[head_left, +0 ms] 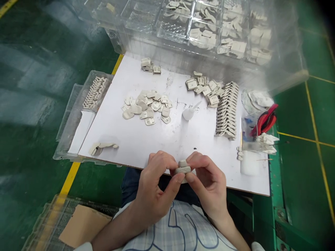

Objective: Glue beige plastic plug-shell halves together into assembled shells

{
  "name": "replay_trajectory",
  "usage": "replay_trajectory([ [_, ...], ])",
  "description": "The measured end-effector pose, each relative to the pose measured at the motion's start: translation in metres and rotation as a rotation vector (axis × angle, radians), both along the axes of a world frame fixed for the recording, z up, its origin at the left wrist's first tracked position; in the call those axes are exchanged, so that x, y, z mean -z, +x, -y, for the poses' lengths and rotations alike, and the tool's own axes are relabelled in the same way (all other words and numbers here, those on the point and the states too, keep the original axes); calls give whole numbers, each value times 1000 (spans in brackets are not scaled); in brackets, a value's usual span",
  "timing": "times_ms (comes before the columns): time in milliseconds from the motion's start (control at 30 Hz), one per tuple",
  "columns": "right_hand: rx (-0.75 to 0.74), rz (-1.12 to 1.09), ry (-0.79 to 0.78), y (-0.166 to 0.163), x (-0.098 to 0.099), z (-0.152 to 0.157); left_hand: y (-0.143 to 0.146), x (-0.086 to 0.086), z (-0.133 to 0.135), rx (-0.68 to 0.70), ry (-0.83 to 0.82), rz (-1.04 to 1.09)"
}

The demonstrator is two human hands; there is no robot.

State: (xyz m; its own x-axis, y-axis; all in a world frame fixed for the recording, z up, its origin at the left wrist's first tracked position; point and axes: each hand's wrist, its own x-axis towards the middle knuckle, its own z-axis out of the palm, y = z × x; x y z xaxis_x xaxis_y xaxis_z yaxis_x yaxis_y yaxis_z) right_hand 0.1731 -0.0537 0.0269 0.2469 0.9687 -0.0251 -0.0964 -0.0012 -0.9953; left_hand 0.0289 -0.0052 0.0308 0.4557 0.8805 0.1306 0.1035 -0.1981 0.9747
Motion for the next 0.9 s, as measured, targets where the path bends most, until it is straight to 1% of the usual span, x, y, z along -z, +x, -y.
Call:
replay_trajectory([
  [100,1,35,30,-1,-1,-1,-1,1,0,13,-58,59],
  [233,9,4,4,-1,-1,-3,-1,2,-3,31,-182,131],
  [333,3,3,-17,0,-2,-4,0,1,-3,29,-203,137],
  [500,18,69,12,-2,1,-3,2,2,-3,-20,-133,104],
  [600,57,116,45,-5,3,-2,3,5,-3,-28,-132,88],
  [667,72,97,52,-8,4,-2,4,7,-2,-37,-122,78],
  [767,97,-25,-2,-9,6,-3,6,5,-2,-70,-47,48],
  [833,114,-147,-71,-8,7,-5,7,1,-2,-77,43,16],
  [900,99,-281,-150,-6,7,-6,9,-3,-3,-74,146,-30],
])
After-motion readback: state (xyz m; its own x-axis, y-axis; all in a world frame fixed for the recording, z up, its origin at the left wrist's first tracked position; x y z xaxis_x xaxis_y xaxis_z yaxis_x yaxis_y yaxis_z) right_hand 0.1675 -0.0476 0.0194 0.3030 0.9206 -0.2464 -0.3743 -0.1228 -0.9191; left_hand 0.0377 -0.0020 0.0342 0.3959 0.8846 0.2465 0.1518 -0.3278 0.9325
